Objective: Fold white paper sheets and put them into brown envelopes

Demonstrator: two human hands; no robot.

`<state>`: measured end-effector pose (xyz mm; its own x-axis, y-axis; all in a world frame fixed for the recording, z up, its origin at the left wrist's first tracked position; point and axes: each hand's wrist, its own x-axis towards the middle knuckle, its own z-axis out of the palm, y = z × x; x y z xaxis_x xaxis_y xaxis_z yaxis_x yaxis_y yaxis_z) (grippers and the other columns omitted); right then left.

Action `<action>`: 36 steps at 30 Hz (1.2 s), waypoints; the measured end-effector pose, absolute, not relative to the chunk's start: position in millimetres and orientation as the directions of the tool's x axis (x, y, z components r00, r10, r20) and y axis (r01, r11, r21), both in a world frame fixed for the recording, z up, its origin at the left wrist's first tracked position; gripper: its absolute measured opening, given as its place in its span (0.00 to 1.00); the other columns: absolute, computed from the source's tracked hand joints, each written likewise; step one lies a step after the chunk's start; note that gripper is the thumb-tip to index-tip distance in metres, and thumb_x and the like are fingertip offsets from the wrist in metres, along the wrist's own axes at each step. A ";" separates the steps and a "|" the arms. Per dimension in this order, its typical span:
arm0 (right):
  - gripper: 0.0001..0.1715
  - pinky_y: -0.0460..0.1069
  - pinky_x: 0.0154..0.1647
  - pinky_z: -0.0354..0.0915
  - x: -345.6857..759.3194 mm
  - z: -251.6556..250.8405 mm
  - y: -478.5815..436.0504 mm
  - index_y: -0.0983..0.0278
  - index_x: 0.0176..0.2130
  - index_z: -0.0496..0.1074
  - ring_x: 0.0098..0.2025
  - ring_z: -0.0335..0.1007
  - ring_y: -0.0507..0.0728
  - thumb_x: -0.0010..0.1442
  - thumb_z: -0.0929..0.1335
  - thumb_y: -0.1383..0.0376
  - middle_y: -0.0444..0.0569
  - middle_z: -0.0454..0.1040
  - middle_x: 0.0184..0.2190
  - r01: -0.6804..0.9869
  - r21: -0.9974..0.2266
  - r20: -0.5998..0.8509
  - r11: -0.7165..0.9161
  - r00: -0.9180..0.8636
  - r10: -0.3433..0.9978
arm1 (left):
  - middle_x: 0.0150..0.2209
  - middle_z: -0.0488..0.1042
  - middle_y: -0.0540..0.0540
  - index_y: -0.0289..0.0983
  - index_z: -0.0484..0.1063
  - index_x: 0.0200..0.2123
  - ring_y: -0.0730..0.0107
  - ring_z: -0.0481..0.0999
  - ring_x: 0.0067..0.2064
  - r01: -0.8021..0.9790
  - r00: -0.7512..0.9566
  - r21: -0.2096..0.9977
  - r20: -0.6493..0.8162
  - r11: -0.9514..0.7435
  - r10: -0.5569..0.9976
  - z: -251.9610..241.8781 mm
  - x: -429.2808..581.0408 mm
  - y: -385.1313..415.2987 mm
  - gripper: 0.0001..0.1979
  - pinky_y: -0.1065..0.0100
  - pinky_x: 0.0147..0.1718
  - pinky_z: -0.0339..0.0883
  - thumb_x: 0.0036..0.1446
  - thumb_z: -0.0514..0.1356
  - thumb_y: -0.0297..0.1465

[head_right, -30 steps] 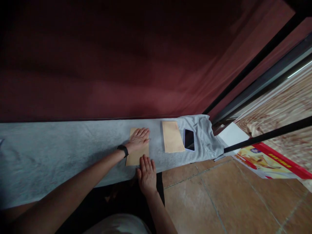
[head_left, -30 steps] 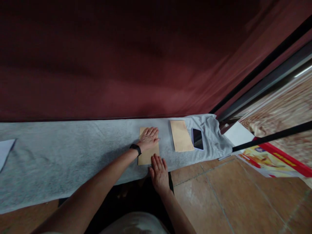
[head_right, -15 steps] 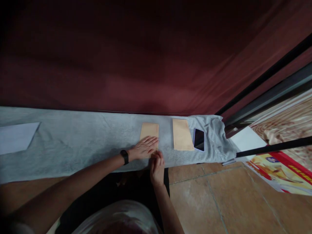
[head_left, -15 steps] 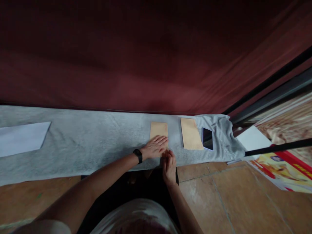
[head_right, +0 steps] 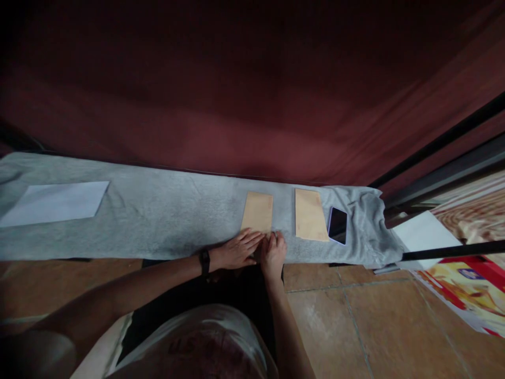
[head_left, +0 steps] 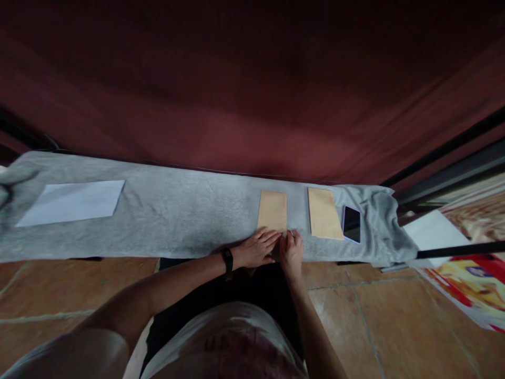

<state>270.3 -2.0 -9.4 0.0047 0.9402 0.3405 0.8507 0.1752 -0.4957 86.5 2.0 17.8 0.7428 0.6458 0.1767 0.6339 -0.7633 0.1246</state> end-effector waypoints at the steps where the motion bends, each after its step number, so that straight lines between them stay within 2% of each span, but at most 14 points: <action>1: 0.20 0.63 0.57 0.64 269.9 -6.6 2.0 0.67 0.53 0.71 0.58 0.65 0.67 0.71 0.61 0.59 0.64 0.70 0.54 0.856 -0.495 0.325 0.148 0.024 0.946 | 0.70 0.58 0.33 0.29 0.60 0.66 0.53 0.52 0.72 0.639 0.740 0.123 0.170 -0.759 0.651 18.0 86.2 -1.4 0.36 0.52 0.70 0.37 0.65 0.55 0.48; 3: 0.16 0.64 0.56 0.64 268.3 -1.8 8.9 0.67 0.48 0.72 0.54 0.66 0.67 0.68 0.63 0.58 0.62 0.72 0.48 0.845 -0.528 0.279 0.086 0.077 0.957 | 0.70 0.58 0.33 0.29 0.60 0.67 0.53 0.51 0.73 0.657 0.728 0.121 0.154 -0.744 0.668 18.5 86.2 -8.5 0.36 0.51 0.70 0.38 0.65 0.55 0.48; 6: 0.11 0.62 0.55 0.65 263.6 3.2 14.6 0.66 0.43 0.69 0.50 0.68 0.65 0.65 0.65 0.60 0.59 0.73 0.44 0.720 -0.694 0.184 -0.004 0.182 0.966 | 0.71 0.56 0.33 0.29 0.56 0.69 0.54 0.50 0.73 0.717 0.672 0.118 0.148 -0.687 0.726 16.9 86.9 -20.0 0.37 0.50 0.70 0.39 0.66 0.55 0.47; 7: 0.09 0.60 0.54 0.66 261.4 4.0 15.2 0.65 0.43 0.68 0.49 0.68 0.63 0.64 0.65 0.62 0.58 0.73 0.43 0.632 -0.775 0.143 -0.013 0.195 0.970 | 0.71 0.56 0.34 0.30 0.55 0.69 0.54 0.50 0.73 0.739 0.645 0.120 0.155 -0.663 0.748 14.9 87.1 -23.4 0.37 0.49 0.70 0.39 0.66 0.55 0.47; 10: 0.08 0.53 0.42 0.71 253.9 2.6 15.7 0.62 0.44 0.65 0.37 0.73 0.58 0.64 0.62 0.65 0.49 0.75 0.36 0.543 -0.840 0.123 -0.007 0.203 0.971 | 0.70 0.57 0.36 0.33 0.56 0.70 0.54 0.53 0.72 0.771 0.596 0.132 0.191 -0.623 0.779 5.3 86.5 -28.1 0.35 0.48 0.70 0.42 0.66 0.54 0.45; 11: 0.09 0.53 0.41 0.71 252.0 1.2 16.5 0.61 0.45 0.65 0.36 0.73 0.58 0.63 0.63 0.66 0.49 0.75 0.36 0.431 -0.902 0.085 -0.009 0.198 0.976 | 0.70 0.58 0.36 0.33 0.55 0.70 0.54 0.54 0.72 0.775 0.585 0.140 0.212 -0.616 0.783 2.0 85.9 -27.5 0.34 0.48 0.70 0.44 0.67 0.54 0.44; 14: 0.11 0.51 0.33 0.73 254.4 -1.8 26.0 0.60 0.46 0.64 0.29 0.72 0.56 0.61 0.62 0.66 0.45 0.74 0.31 0.320 -0.948 0.071 -0.006 0.229 0.971 | 0.71 0.56 0.38 0.36 0.50 0.72 0.56 0.56 0.71 0.758 0.563 0.192 0.292 -0.624 0.773 -3.8 82.3 -20.6 0.33 0.51 0.69 0.49 0.69 0.51 0.43; 16: 0.12 0.49 0.26 0.73 267.7 0.5 39.3 0.59 0.46 0.63 0.26 0.71 0.54 0.60 0.63 0.64 0.42 0.71 0.28 0.216 -0.976 0.057 -0.006 0.285 0.957 | 0.73 0.52 0.39 0.38 0.45 0.73 0.58 0.53 0.72 0.749 0.532 0.254 0.320 -0.612 0.784 -5.2 77.0 -15.0 0.33 0.54 0.68 0.52 0.71 0.49 0.42; 19: 0.15 0.47 0.22 0.72 306.9 11.7 64.9 0.59 0.46 0.62 0.27 0.70 0.54 0.58 0.65 0.60 0.39 0.67 0.27 0.069 -0.997 0.045 0.018 0.404 0.914 | 0.74 0.47 0.42 0.41 0.46 0.73 0.57 0.51 0.73 0.754 0.454 0.356 0.325 -0.552 0.830 -10.1 65.4 -7.6 0.31 0.52 0.68 0.54 0.71 0.47 0.41; 24: 0.15 0.46 0.21 0.70 380.2 25.6 93.6 0.61 0.44 0.65 0.24 0.68 0.52 0.57 0.65 0.59 0.39 0.66 0.27 0.176 -0.984 0.068 -0.029 0.522 0.851 | 0.72 0.54 0.43 0.42 0.56 0.70 0.59 0.55 0.72 0.658 0.288 0.648 0.255 -0.384 0.923 -26.5 62.5 7.9 0.29 0.53 0.67 0.57 0.69 0.48 0.43; 29: 0.14 0.46 0.23 0.66 410.2 17.6 94.6 0.63 0.45 0.68 0.21 0.66 0.53 0.60 0.62 0.62 0.41 0.69 0.25 0.287 -0.952 0.086 -0.104 0.578 0.811 | 0.68 0.64 0.42 0.41 0.63 0.65 0.56 0.63 0.68 0.359 0.113 0.933 -0.050 0.006 0.992 -16.4 104.9 37.3 0.28 0.52 0.67 0.57 0.65 0.53 0.43; 32: 0.14 0.48 0.31 0.68 413.7 14.9 89.7 0.64 0.45 0.71 0.27 0.70 0.55 0.62 0.61 0.65 0.45 0.72 0.28 0.362 -0.923 0.128 -0.131 0.608 0.783 | 0.64 0.69 0.37 0.37 0.68 0.61 0.53 0.68 0.65 0.101 0.110 0.967 -0.245 0.235 0.963 2.9 146.1 59.1 0.26 0.52 0.66 0.60 0.62 0.58 0.39; 36: 0.14 0.50 0.41 0.67 412.1 17.1 83.9 0.64 0.45 0.73 0.37 0.73 0.57 0.64 0.62 0.66 0.53 0.73 0.40 0.487 -0.856 0.196 -0.174 0.617 0.762 | 0.66 0.66 0.39 0.40 0.72 0.55 0.57 0.64 0.68 -0.102 0.164 0.930 -0.333 0.352 0.928 26.8 203.5 87.2 0.20 0.54 0.67 0.56 0.59 0.61 0.33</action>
